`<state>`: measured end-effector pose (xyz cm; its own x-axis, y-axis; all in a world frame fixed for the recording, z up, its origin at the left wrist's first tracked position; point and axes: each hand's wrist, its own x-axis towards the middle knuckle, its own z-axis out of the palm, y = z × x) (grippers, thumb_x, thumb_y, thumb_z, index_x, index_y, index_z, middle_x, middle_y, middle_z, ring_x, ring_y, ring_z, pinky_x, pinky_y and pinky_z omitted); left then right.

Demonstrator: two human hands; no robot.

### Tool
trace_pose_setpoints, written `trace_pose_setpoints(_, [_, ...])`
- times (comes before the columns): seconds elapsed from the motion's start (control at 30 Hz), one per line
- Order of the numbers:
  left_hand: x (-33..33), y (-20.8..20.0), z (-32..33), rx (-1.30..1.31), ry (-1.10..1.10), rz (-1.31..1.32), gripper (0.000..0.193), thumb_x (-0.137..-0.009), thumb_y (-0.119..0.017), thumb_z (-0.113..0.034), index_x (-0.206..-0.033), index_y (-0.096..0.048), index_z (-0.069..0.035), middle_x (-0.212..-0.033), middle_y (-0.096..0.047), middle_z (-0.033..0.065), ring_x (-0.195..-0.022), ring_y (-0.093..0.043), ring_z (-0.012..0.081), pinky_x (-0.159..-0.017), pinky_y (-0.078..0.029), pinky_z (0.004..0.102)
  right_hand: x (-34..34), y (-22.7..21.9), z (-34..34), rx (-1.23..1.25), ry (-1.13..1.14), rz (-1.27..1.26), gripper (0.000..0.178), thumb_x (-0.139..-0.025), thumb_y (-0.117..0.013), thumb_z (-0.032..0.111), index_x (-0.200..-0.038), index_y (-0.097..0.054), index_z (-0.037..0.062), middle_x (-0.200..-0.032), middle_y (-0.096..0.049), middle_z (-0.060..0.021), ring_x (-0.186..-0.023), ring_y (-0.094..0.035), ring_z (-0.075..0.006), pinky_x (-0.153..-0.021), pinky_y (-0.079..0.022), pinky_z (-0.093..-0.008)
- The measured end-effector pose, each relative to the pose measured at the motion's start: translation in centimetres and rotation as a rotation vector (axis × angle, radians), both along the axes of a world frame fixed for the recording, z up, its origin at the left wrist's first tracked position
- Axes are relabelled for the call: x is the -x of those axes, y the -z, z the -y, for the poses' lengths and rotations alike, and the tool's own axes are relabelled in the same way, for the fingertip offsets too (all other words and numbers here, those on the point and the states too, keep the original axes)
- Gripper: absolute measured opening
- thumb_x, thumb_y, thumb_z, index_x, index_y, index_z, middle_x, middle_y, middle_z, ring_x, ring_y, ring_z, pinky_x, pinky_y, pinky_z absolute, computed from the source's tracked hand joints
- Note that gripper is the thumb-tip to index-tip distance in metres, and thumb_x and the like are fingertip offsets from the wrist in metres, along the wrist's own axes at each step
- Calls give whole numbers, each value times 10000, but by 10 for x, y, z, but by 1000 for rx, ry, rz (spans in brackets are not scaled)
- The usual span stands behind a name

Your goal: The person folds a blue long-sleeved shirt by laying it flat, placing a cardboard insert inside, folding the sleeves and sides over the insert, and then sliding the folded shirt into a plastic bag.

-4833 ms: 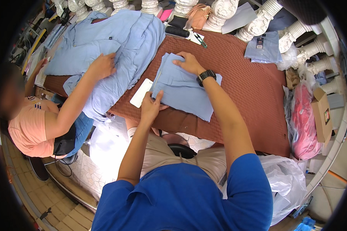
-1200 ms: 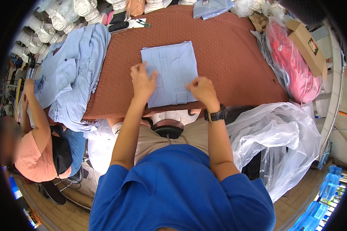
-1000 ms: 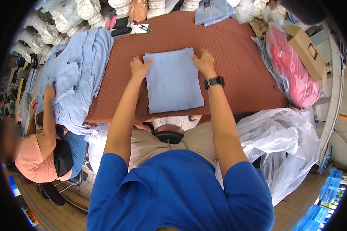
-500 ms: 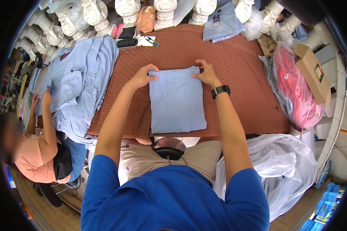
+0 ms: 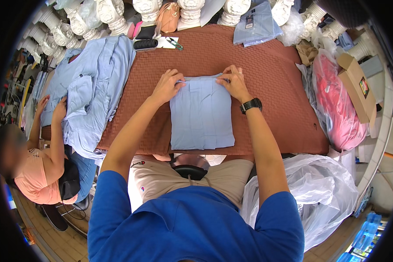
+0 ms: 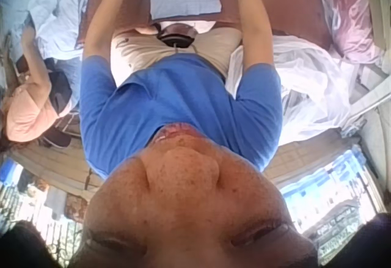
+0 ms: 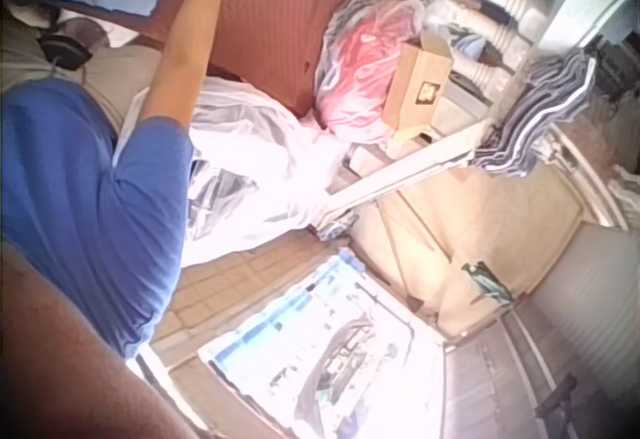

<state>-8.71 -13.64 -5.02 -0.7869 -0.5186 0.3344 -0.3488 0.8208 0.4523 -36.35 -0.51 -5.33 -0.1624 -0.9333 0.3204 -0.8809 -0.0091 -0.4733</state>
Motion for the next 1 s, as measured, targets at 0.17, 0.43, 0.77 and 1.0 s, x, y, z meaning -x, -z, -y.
trace_pose_setpoints(0.17, [2,-14,-6,-50,3,-55,152,-932,-660,-173,-1006,-646,-41,-975,-618,105,-967,-575,298,-877,-443,406,-20,-16,1,137,-156,66,300,-849,-757,334,-1098,-762,167,-1094,-636,-22,-1082,-494,-284,-979,-394,-427])
trace_pose_setpoints(0.43, [3,-32,-2,-466,104,-64,183,-978,-634,-184,-1009,-638,-4,-877,-665,65,-817,-602,161,-742,-456,307,-19,-29,9,-81,-210,325,257,-916,-703,294,-976,-716,44,-921,-685,-111,-849,-586,-255,-796,-462,-358])
trace_pose_setpoints(0.77, [-38,-57,-10,-1006,354,122,226,-991,-646,-260,-982,-668,-36,-863,-621,-60,-785,-522,50,-731,-425,241,7,-79,-51,-606,-394,522,321,-923,-736,340,-897,-723,21,-762,-599,52,-741,-489,-45,-652,-408,-253])
trace_pose_setpoints(1.0, [1,3,30,-448,-122,19,326,-910,-728,-308,-984,-702,8,-903,-723,104,-845,-663,201,-750,-493,350,26,-4,0,-362,119,577,399,-856,-789,337,-1015,-718,-22,-822,-688,-70,-743,-631,-148,-682,-508,-329])
